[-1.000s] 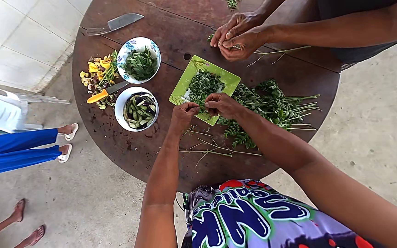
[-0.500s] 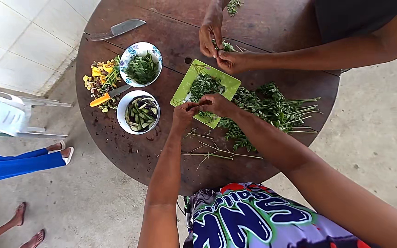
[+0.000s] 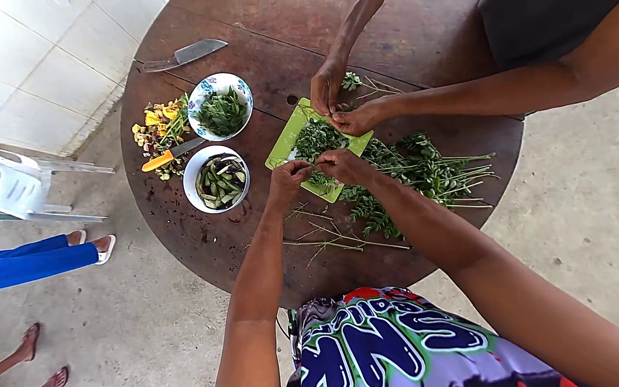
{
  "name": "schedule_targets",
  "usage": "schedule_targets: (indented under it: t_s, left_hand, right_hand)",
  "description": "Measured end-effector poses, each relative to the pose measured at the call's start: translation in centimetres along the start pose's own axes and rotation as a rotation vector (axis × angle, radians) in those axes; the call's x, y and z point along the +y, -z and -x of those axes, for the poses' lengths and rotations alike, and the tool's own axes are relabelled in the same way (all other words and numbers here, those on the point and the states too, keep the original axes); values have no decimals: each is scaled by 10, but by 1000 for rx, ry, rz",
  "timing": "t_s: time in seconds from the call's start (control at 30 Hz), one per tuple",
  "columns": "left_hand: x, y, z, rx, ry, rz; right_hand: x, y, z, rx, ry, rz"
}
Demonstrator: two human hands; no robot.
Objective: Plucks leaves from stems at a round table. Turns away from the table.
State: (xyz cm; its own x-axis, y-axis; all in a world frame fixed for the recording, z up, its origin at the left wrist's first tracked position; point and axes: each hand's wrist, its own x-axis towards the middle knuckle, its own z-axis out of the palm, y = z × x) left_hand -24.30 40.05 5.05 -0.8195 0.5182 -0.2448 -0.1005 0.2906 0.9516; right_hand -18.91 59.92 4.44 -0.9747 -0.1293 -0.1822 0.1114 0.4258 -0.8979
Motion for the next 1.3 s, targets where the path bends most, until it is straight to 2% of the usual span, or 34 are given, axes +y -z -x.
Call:
schedule_targets:
  t_s: [0.1,0.2,0.4,0.67,0.83,0.93,1.03,1.13,1.23,1.3]
  left_hand:
    - [1,1,0,-47,22,45]
    - [3,1,-1,-172,44,124]
    - [7,-4,-4,-87,11,-22]
    - [3,-2,-10,-131,75,106]
    - [4,-2,-16,-61,133,10]
    - [5,1,-21,-66,144,-180]
    - [8,2,-13,2,157,-245]
    - [11,1,6,70,169,-207]
    - [4,1,28,43,156,-190]
    - [-15,-5,46,-66,106,-418]
  right_hand:
    - [-1,3,1,-10,29,52]
    - [-4,5,2,-19,70,117]
    - [-8,9,-1,-22,59,209]
    - [1,21,3,-47,126,175]
    - [3,26,16,-37,66,168]
    - [0,1,37,-71,46,183]
    - [6,-44,63,-301,17,216]
    - [15,-85,87,-433,41,236]
    - [19,-101,108,-401,10,256]
    - [29,-103,127,-303,8,221]
